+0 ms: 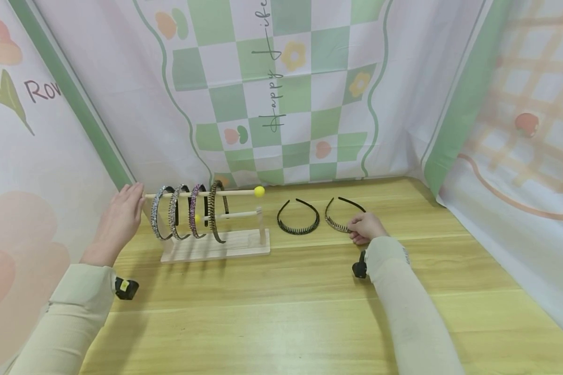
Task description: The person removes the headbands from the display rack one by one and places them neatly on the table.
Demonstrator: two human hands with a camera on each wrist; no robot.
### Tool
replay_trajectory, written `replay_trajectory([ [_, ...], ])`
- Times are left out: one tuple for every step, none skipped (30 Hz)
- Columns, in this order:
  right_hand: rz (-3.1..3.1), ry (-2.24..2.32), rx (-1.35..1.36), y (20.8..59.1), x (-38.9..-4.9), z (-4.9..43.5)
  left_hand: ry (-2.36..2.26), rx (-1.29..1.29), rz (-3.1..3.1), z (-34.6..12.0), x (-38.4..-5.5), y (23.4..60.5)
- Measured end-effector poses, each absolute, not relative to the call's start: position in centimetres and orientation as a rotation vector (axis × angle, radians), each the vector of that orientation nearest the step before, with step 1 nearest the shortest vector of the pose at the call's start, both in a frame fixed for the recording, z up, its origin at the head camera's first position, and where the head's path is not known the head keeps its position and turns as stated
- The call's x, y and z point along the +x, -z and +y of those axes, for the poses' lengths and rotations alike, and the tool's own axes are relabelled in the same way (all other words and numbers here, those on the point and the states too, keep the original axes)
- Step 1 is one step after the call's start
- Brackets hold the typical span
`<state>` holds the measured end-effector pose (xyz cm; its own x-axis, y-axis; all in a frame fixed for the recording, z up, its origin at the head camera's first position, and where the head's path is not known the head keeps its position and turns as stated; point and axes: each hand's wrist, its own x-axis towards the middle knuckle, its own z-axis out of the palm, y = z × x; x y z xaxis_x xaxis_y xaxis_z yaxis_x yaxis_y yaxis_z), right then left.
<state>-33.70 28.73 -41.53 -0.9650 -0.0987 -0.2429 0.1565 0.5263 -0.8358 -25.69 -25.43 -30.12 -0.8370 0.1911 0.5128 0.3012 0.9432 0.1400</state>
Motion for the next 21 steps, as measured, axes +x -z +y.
replay_trajectory([
  [2.507, 1.411, 0.053, 41.5, -33.7, 28.7, 0.294, -0.350, -2.589, -25.4, -25.7, 30.1],
  [2.506, 1.410, 0.047, 41.5, -33.6, 28.7, 0.293, -0.350, -2.588, -25.4, -25.7, 30.1],
  [2.505, 1.410, 0.048, 41.5, -33.6, 28.7, 0.293, -0.350, -2.588, -25.4, -25.7, 30.1],
  [2.502, 1.414, 0.041, 41.4, -33.6, 28.7, 0.294, -0.352, -2.586, -25.4, -25.6, 30.1],
  [2.498, 1.420, 0.038, 41.4, -33.6, 28.7, 0.294, -0.352, -2.585, -25.4, -25.6, 30.1],
  [2.492, 1.426, 0.037, 41.4, -33.6, 28.7, 0.296, -0.353, -2.584, -25.4, -25.6, 30.1],
  [2.486, 1.432, 0.033, 41.4, -33.6, 28.7, 0.299, -0.351, -2.587, -25.4, -25.6, 30.1],
  [2.480, 1.435, 0.026, 41.4, -33.7, 28.8, 0.300, -0.350, -2.588, -25.4, -25.6, 30.0],
  [2.476, 1.433, 0.016, 41.4, -33.7, 28.8, 0.302, -0.348, -2.592, -25.4, -25.5, 30.0],
  [2.469, 1.434, 0.008, 41.4, -33.7, 28.8, 0.303, -0.347, -2.596, -25.4, -25.5, 30.0],
  [2.463, 1.433, 0.000, 41.3, -33.7, 28.9, 0.305, -0.346, -2.597, -25.4, -25.5, 30.0],
  [2.453, 1.438, -0.005, 41.2, -33.8, 28.9, 0.306, -0.345, -2.599, -25.4, -25.5, 30.0],
  [2.449, 1.437, -0.016, 41.1, -33.7, 28.9, 0.307, -0.345, -2.600, -25.4, -25.5, 30.0],
  [2.443, 1.440, -0.022, 41.0, -33.7, 29.0, 0.308, -0.346, -2.598, -25.4, -25.5, 30.0],
  [2.436, 1.445, -0.030, 40.8, -33.7, 28.9, 0.308, -0.348, -2.594, -25.4, -25.5, 30.1],
  [2.435, 1.444, -0.038, 40.5, -33.6, 28.9, 0.308, -0.350, -2.592, -25.4, -25.5, 30.1],
  [2.447, 1.436, -0.047, 40.3, -33.6, 28.8, 0.308, -0.351, -2.590, -25.4, -25.5, 30.1],
  [2.459, 1.427, -0.056, 40.1, -33.5, 28.8, 0.307, -0.350, -2.592, -25.4, -25.5, 30.1],
  [2.483, 1.403, -0.071, 39.9, -33.5, 28.7, 0.306, -0.350, -2.593, -25.4, -25.6, 30.1],
  [2.506, 1.380, -0.091, 39.6, -33.5, 28.7, 0.305, -0.348, -2.596, -25.4, -25.6, 30.1],
  [2.532, 1.358, -0.105, 39.4, -33.5, 28.6, 0.303, -0.345, -2.602, -25.4, -25.6, 30.1],
])
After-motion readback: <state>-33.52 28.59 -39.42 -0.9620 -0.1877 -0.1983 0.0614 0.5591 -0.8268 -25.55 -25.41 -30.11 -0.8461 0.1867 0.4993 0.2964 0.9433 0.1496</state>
